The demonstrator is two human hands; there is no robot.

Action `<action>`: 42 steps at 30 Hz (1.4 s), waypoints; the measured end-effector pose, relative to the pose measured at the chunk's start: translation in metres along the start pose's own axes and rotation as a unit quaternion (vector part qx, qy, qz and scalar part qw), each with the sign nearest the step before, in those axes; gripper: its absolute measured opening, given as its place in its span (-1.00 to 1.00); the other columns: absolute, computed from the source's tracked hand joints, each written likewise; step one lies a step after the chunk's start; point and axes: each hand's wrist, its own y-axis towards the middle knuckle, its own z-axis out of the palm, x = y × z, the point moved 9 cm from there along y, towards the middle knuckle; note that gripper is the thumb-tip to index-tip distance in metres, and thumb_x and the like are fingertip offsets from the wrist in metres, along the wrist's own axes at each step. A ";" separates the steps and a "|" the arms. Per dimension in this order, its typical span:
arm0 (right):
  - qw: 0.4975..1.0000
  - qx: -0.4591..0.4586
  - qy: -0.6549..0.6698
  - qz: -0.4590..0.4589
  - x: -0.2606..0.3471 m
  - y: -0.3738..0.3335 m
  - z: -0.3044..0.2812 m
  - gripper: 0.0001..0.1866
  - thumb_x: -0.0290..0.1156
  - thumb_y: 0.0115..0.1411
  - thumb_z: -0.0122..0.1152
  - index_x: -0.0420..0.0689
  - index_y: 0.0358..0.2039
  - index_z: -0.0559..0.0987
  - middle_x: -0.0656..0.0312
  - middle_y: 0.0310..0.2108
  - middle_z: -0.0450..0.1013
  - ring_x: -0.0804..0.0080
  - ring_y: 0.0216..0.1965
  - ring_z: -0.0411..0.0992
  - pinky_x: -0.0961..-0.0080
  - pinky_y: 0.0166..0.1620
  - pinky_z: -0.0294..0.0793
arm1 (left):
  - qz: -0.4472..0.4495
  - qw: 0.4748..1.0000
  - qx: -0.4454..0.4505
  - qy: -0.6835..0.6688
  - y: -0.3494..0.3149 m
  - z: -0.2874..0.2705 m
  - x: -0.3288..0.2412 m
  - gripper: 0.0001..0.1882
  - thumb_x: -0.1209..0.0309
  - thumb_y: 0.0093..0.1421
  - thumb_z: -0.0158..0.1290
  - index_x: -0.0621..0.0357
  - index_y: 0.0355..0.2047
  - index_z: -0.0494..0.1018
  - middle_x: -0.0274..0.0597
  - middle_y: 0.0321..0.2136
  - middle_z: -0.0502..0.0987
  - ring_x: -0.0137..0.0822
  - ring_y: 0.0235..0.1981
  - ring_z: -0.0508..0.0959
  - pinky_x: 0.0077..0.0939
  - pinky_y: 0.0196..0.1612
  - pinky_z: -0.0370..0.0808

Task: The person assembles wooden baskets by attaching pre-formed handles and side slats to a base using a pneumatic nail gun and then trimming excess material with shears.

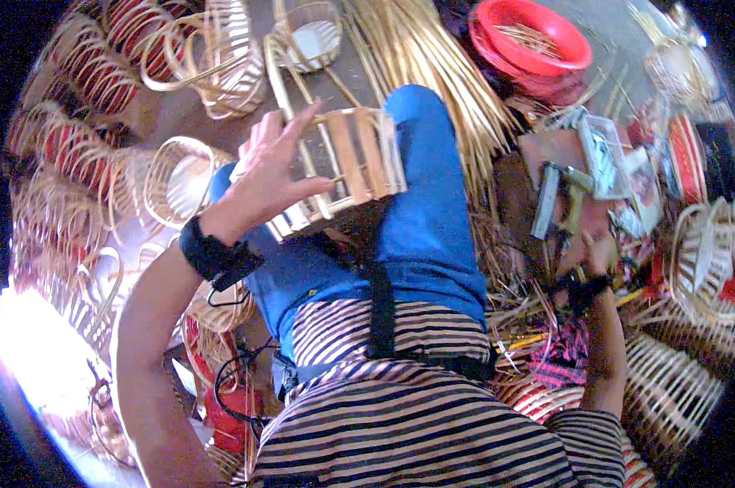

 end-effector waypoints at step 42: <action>0.898 0.174 0.076 -0.397 0.251 -0.093 0.049 -0.81 -0.57 -0.21 0.09 -0.22 -0.48 0.42 0.11 -0.55 0.38 0.19 -0.55 0.37 0.46 -0.48 0.35 | 0.029 0.995 -0.091 0.027 -0.006 0.000 -0.014 -0.10 0.15 -0.28 0.15 -0.01 0.08 -0.04 0.03 -0.23 0.16 -0.06 -0.13 0.18 -0.17 -0.14 0.12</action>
